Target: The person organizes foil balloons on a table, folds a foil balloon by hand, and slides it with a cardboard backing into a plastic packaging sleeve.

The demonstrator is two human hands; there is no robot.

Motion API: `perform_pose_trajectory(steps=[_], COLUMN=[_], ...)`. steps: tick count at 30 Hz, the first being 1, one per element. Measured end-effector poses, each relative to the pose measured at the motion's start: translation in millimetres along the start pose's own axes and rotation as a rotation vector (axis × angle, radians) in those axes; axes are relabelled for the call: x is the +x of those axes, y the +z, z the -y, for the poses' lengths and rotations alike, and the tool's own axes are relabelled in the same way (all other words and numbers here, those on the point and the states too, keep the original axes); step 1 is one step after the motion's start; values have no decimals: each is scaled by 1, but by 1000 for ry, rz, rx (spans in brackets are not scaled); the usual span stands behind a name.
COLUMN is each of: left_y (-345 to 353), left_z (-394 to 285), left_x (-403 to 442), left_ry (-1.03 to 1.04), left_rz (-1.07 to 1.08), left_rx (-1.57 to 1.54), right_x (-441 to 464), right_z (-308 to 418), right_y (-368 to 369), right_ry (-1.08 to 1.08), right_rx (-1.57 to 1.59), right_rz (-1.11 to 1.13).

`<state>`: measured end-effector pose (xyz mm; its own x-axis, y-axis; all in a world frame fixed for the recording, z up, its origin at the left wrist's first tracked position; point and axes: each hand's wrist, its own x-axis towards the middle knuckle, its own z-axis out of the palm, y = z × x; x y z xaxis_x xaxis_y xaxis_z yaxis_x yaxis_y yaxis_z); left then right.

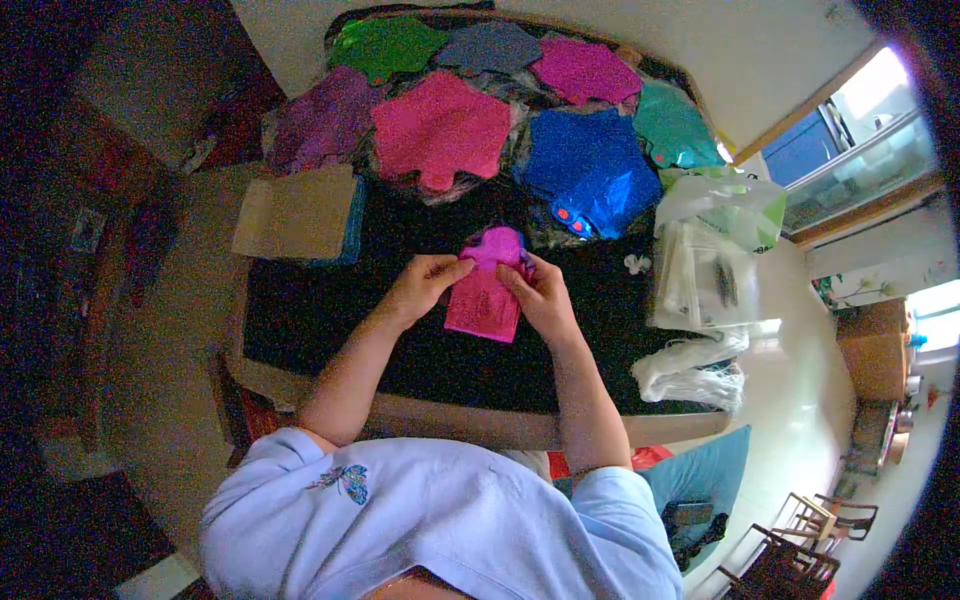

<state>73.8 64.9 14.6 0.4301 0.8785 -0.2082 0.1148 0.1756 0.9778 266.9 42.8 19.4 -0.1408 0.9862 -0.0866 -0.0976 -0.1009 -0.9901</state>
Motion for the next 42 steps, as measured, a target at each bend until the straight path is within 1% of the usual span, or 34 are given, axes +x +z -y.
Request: perform_pose_trajectory(steps=[1,2,4,7,10,14,16,17,19,23,25,28,29,31,32,34,37,39,41,42], left_y=[-1,-2,-4,-3,-7,-10,-5,0,10,10,12,22,25,28,29,31,37,36,33,31], left_z=[-6,-11,-19,-9,-7,-9,-11,-9,-4,-1,-3,0,4,8,9,6,10,11,9,2], left_x=[-2,-5,-9,-8,-7,-8,-8,-7,-4,-4,-6,-7,-6,-3,-3,-4,-5,-4,-3,-4], left_ry=[-92,-93,-291,-240,-189,-152,-197,-197,-260,-221,-252,-260,-261,-228,-228,-274,-254,-241,-228,-289], left_rz=[39,40,380,440,450,455,387,386,364,366,338,357,358,293,295,299,301,317,333,383], left_rx=[43,43,-84,-121,-136,-109,-157,-158,-174,-220,-283,-278,-277,-279,-278,-376,-367,-356,-347,-385], right_x=[1,1,0,0,-1,1,1,1,1,-1,-1,-2,-1,-1,-1,-1,-1,-1,0,1], right_z=[-2,-4,4,9,10,2,2,4,4,4,7,10,9,7,6,6,7,5,5,5], right_y=[-2,-4,-6,-6,-8,-10,-9,-7,-4,-5,-5,-4,-3,-3,-5,-5,-3,-5,-6,-5], right_ry=[-11,-21,-32,-42,-30,-49,-51,-57,-63,-91,-88,-65,-96,-127,-131,-135,-141,-149,-154,-157], right_rx=[-3,-7,4,38,-13,53,55,48,42,-22,-22,-17,1,18,16,13,27,-29,-1,29], right_rz=[-29,-58,-87,-130,-151,-157,-157,-162,-167,-188,-186,-202,-201,-204,-207,-209,-222,-252,-274,-291])
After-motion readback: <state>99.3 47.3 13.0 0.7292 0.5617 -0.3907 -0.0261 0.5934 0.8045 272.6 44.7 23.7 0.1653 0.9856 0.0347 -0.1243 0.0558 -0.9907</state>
